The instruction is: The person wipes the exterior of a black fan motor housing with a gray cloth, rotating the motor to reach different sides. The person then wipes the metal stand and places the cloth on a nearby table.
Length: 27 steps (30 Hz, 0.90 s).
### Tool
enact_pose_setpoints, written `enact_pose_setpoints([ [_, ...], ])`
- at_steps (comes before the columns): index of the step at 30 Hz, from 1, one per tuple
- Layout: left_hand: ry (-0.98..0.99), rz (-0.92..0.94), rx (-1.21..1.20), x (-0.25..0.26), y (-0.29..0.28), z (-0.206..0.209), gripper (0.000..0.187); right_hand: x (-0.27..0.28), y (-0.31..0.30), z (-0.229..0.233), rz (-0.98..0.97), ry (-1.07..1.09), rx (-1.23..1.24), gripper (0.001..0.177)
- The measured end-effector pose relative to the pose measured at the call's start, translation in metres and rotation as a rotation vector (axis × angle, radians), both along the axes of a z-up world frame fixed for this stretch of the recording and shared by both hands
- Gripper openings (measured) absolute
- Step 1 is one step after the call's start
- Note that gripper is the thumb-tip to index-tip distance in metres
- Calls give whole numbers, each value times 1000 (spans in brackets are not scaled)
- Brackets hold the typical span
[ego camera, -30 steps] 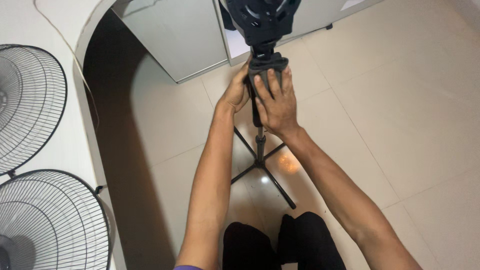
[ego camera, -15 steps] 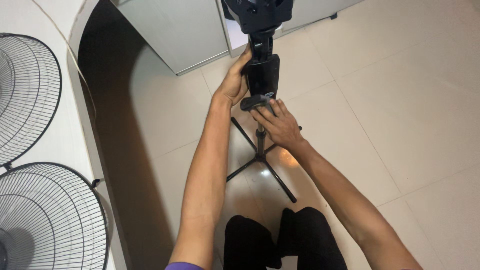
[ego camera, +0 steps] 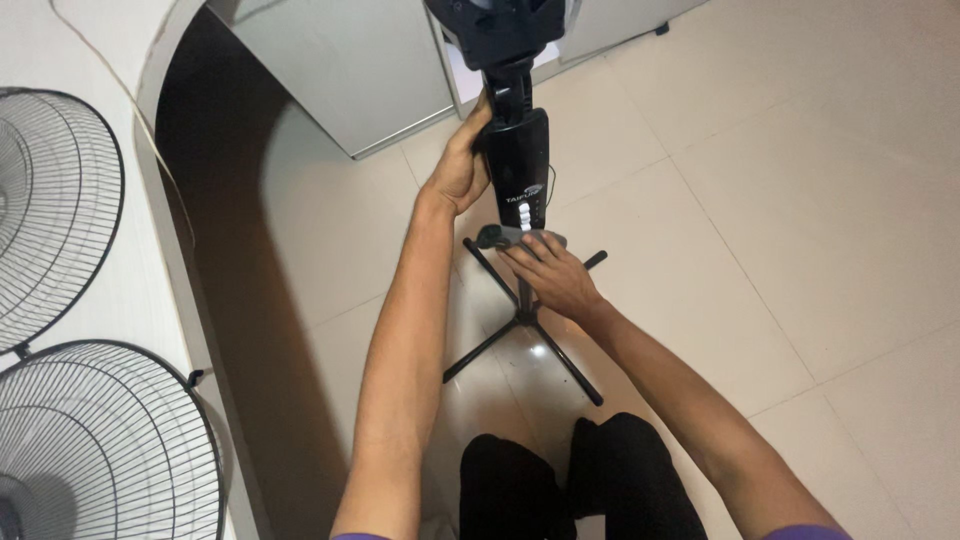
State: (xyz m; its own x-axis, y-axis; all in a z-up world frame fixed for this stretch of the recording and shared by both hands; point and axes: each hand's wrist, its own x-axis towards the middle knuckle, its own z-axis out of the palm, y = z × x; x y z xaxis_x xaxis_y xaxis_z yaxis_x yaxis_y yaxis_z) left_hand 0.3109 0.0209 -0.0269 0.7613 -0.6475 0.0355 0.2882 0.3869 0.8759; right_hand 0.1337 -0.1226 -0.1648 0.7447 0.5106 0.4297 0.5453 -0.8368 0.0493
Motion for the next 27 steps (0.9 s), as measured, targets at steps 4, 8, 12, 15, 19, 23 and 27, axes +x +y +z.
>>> enact_pose_setpoints([
  [4, 5, -43, -35, -2, -3, -3, 80, -2, -20, -14, -26, -116, 61, 56],
  [8, -9, -37, -30, -5, -6, -8, 79, 3, -30, -11, 21, -201, 171, 54],
  [12, 10, -12, -1, -6, -2, -11, 77, 7, -33, 5, -16, -225, 271, 47],
  [15, -1, -20, -68, -6, -2, -12, 77, 19, -33, 24, -62, -299, 328, 44],
  [19, 18, 3, -16, -9, -4, -9, 78, 30, -30, 49, -88, -307, 424, 50],
  [23, 40, -5, 29, -12, -5, -6, 78, 27, -14, 53, -94, -348, 523, 55],
  [27, -59, 21, 75, -11, -5, -7, 80, 13, 5, 33, -83, -213, 517, 55],
])
